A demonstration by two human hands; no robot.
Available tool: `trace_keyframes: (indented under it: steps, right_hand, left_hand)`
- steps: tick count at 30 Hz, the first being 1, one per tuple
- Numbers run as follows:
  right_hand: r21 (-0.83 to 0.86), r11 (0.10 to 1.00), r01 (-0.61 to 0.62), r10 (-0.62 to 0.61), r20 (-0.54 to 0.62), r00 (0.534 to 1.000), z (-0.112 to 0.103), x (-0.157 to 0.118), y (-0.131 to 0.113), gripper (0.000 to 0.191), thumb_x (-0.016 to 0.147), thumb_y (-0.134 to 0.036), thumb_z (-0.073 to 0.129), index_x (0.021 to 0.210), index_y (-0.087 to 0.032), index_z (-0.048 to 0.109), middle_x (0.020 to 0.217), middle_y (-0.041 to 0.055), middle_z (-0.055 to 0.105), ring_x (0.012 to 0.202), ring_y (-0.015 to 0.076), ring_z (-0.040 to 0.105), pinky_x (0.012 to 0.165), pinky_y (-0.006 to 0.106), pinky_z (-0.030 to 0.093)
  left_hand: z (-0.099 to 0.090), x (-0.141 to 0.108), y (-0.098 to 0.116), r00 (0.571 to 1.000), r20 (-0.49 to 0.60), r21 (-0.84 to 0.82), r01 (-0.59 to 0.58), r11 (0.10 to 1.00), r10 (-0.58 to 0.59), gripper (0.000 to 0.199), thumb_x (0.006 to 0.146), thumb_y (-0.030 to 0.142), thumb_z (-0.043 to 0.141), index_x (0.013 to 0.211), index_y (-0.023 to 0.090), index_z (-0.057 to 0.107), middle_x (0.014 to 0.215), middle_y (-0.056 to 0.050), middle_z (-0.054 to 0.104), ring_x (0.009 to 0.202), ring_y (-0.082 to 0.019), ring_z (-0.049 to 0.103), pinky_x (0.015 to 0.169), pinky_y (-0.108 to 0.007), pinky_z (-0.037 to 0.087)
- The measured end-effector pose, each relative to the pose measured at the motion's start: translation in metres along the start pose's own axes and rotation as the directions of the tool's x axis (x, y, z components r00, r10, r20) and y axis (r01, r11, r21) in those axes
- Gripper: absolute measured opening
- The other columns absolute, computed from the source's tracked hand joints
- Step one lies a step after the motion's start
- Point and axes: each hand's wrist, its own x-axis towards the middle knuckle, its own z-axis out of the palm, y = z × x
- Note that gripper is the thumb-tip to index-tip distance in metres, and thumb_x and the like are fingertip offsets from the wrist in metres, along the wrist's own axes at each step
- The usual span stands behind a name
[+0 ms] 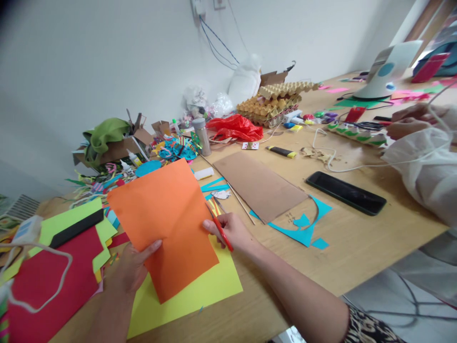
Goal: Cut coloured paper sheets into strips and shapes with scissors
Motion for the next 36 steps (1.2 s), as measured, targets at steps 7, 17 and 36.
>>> trace_keyframes:
  steps: [7,17,36]
  right_hand:
    - [0.025,0.999,-0.030,0.030,-0.017,0.999,0.0011,0.0009,0.0020,0.052,0.067,-0.068,0.054,0.059,-0.017,0.050,0.041,-0.0033,0.048,0.033,0.0077,0.047,0.031,0.017,0.028]
    - [0.040,0.998,-0.045,0.046,-0.039,0.998,0.0020,0.0016,0.0059,0.052,0.068,-0.068,0.054,0.060,-0.016,0.051,0.040,-0.0045,0.046,0.032,0.0080,0.047,0.030,0.017,0.029]
    - [0.082,0.994,-0.068,0.072,-0.052,0.996,0.0030,0.0031,0.0090,0.051,0.067,-0.066,0.059,0.058,-0.016,0.051,0.037,-0.0056,0.045,0.030,0.0075,0.044,0.029,0.018,0.030]
  left_hand:
    - [0.0006,0.0011,-0.0019,0.999,0.016,-0.015,-0.036,0.999,0.036,0.058,0.051,0.021,0.082,0.105,0.013,0.061,0.108,-0.011,0.067,0.108,-0.031,0.059,0.092,-0.043,0.048]
    - [0.0029,-0.0025,-0.0008,0.999,0.037,-0.093,0.006,0.996,-0.002,0.063,0.053,0.016,0.081,0.112,0.016,0.060,0.106,-0.010,0.068,0.103,-0.028,0.062,0.090,-0.040,0.050]
    - [0.0004,-0.0020,-0.0009,0.998,0.058,-0.102,0.024,0.995,-0.018,0.063,0.056,0.016,0.080,0.115,0.018,0.059,0.107,-0.008,0.068,0.102,-0.026,0.062,0.089,-0.038,0.051]
